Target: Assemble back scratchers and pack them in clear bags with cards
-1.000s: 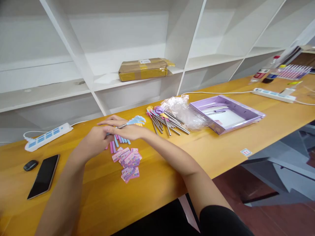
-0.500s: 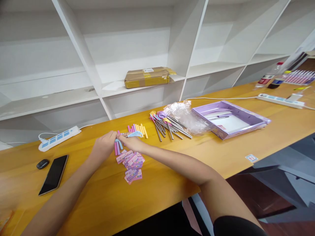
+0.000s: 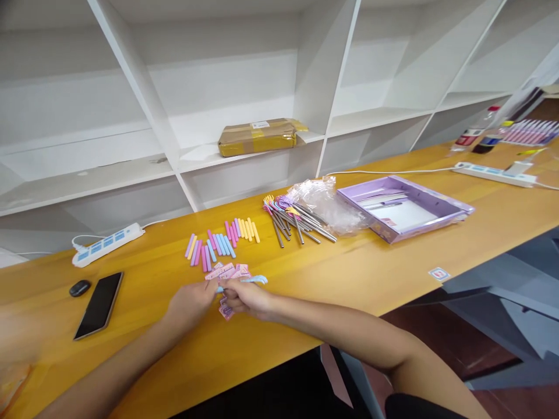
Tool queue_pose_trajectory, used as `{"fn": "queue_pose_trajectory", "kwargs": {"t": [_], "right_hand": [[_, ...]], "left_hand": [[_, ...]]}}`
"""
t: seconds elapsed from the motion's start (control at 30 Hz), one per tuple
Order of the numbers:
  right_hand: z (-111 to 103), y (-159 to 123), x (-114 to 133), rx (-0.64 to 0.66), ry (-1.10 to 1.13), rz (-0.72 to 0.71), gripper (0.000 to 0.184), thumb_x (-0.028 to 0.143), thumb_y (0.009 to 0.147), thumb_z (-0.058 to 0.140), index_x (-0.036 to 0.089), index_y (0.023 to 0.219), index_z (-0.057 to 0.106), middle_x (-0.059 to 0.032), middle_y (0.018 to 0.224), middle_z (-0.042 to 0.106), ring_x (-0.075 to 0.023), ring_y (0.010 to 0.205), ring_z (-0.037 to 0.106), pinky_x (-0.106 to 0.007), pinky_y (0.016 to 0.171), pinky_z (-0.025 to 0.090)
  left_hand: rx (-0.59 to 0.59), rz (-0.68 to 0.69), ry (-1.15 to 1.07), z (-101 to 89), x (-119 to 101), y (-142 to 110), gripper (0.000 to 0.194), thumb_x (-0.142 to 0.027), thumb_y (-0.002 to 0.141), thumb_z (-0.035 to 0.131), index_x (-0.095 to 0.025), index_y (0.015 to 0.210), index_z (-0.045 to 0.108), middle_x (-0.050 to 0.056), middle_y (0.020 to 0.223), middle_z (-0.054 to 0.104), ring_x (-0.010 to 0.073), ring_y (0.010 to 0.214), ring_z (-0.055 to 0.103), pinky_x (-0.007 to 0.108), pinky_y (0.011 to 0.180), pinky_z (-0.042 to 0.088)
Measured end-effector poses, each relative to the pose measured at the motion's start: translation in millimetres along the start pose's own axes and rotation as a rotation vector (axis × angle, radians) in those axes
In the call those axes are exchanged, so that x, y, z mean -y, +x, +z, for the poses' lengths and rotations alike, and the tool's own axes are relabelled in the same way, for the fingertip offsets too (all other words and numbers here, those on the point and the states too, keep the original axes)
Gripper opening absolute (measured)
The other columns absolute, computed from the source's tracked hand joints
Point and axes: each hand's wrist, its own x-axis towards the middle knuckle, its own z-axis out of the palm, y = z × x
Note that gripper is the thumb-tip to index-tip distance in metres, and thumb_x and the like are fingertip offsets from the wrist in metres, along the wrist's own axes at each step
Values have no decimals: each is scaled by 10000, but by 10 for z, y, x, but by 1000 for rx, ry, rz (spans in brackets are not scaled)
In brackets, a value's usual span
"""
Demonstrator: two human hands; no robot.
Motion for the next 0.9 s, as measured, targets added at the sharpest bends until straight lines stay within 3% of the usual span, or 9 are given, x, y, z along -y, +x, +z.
{"fn": "queue_pose_trajectory", "kwargs": {"t": [0.17, 0.33, 0.5, 0.73, 0.9], "right_hand": [[61, -198, -158, -25, 76, -88, 673, 650, 872, 716, 228, 623, 255, 100, 536, 191, -61, 491, 118, -289, 506, 70], [114, -290, -133, -80, 48, -99, 627, 582, 886, 701, 228, 600, 269, 92, 519, 206, -59, 487, 132, -292, 517, 75], [171, -478, -104, -64, -65, -136, 591, 641, 943, 643, 213, 626, 387, 89, 503, 271, -61, 482, 174, -291, 514, 130], [43, -640, -151, -24, -248, -166, 673, 726, 984, 605, 200, 619, 396, 57, 556, 374, -71, 528, 298, -275, 526, 217], [-69, -618, -95, 11, -262, -192, 666, 664, 1044, 558, 194, 604, 388, 43, 589, 390, -72, 543, 342, -277, 544, 258]], "left_hand": [[52, -36, 140, 105, -82, -142, 181, -97, 964, 455, -193, 986, 606, 119, 870, 739, 280, 761, 714, 339, 649, 510], [108, -12, 170, 125, -45, -192, 167, -153, 988, 483, -230, 1023, 626, 81, 831, 736, 272, 716, 714, 331, 598, 465], [120, 2, 197, 119, -139, -367, 226, -90, 984, 451, -213, 1013, 638, 88, 832, 737, 275, 714, 725, 315, 598, 455], [66, 125, 197, 274, -99, -464, 282, 2, 897, 462, -215, 988, 616, 41, 741, 711, 230, 614, 678, 284, 549, 376], [196, 98, 27, 304, -13, -418, 223, -16, 885, 491, -224, 902, 568, 21, 713, 692, 195, 563, 624, 284, 528, 284]]}}
